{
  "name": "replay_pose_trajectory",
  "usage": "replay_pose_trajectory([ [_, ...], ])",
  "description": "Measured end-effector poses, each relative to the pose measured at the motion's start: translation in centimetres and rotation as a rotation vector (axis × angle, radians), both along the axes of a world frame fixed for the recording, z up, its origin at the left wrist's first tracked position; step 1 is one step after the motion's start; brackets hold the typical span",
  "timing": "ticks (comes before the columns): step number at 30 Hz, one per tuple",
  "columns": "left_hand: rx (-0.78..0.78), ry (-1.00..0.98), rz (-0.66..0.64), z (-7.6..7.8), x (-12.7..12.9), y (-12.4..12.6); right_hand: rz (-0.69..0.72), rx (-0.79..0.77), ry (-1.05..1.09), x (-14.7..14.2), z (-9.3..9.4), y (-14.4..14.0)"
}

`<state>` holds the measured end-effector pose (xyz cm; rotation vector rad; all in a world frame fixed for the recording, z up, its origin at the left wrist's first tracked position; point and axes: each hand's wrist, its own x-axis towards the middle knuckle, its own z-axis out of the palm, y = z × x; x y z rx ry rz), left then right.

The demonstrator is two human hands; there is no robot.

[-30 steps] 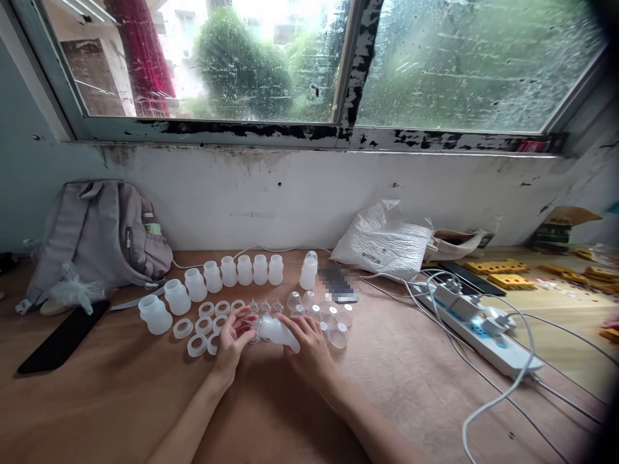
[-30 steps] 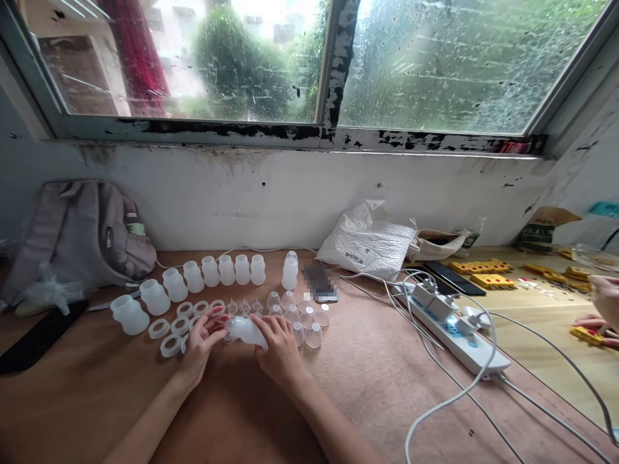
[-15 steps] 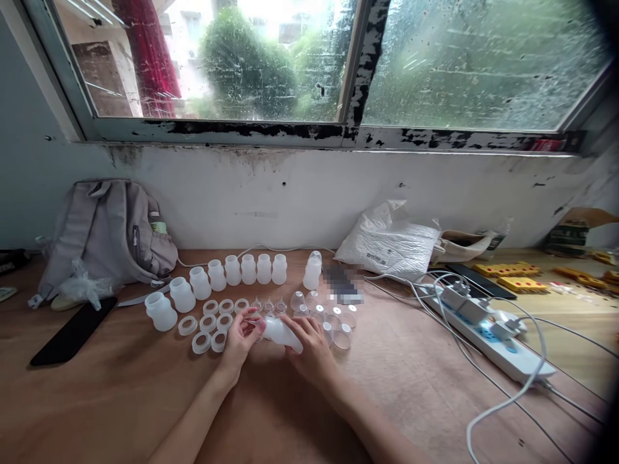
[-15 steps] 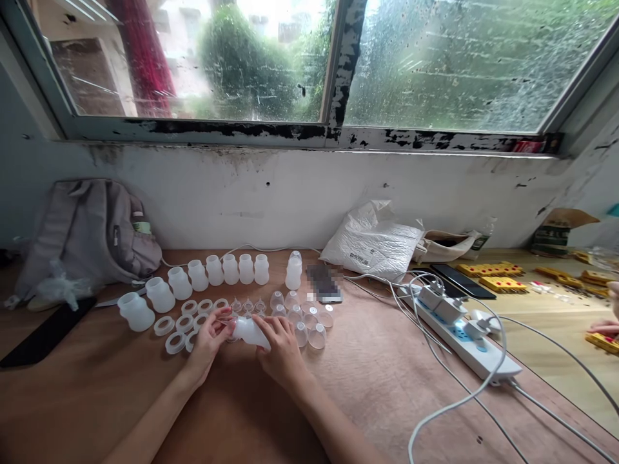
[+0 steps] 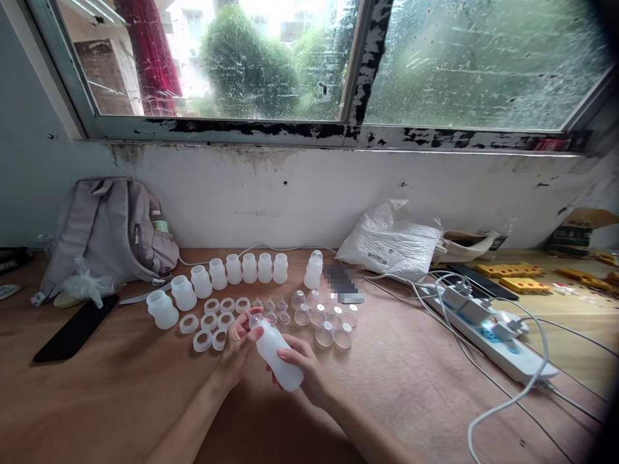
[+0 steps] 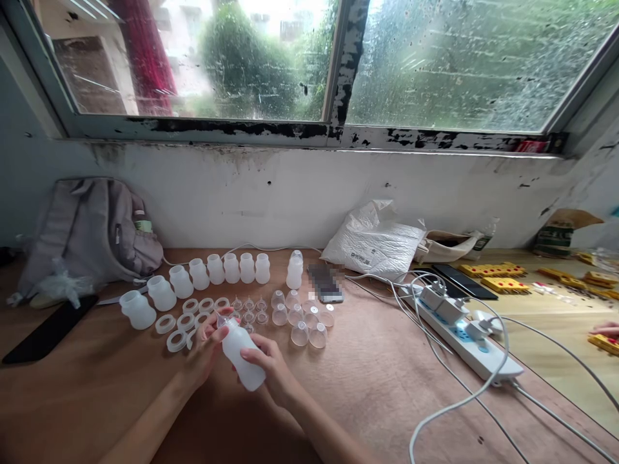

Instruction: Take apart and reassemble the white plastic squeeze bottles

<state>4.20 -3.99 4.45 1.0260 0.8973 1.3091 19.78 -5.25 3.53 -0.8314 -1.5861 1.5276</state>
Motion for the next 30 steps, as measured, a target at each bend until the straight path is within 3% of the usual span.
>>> replay_pose_trajectory([
  [2, -0.017, -0.069, -0.065, 0.3, -0.1, -0.1, 0.108, -0.225, 0.172, -0.5, 0.0, -0.3],
  [4, -0.036, -0.133, -0.089, 0.6, 0.1, -0.3, 0.069, -0.26, 0.212, -0.8, 0.2, -0.5],
  [8, -0.103, -0.178, -0.056, 0.9, 1.2, -1.1, -0.189, 0.023, 0.001, -1.4, 0.8, -1.2],
  [10, -0.143, -0.148, -0.013, 0.9, 1.7, -1.6, -0.205, 0.099, -0.068, -1.6, 0.9, -1.7],
  [14, -0.148, -0.096, 0.058, 0.8, 2.0, -2.2, -0.092, -0.049, 0.067, -2.0, 0.8, -2.2],
  [19, -0.136, -0.113, 0.022, 1.0, 1.7, -2.4, 0.068, -0.333, 0.271, -1.9, 0.8, -1.8],
  [22, -0.131, -0.114, 0.009, 1.3, 1.8, -2.3, 0.137, -0.39, 0.289, -1.5, 0.8, -1.1],
  [27, -0.01, -0.026, -0.208, 2.2, 2.2, -0.5, 0.078, -0.345, 0.439, 0.0, 1.2, 0.4],
  [30, 0.195, 0.244, -0.155, 2.1, 2.8, 1.6, -0.098, -0.281, 0.626, 1.9, 2.1, 1.6],
])
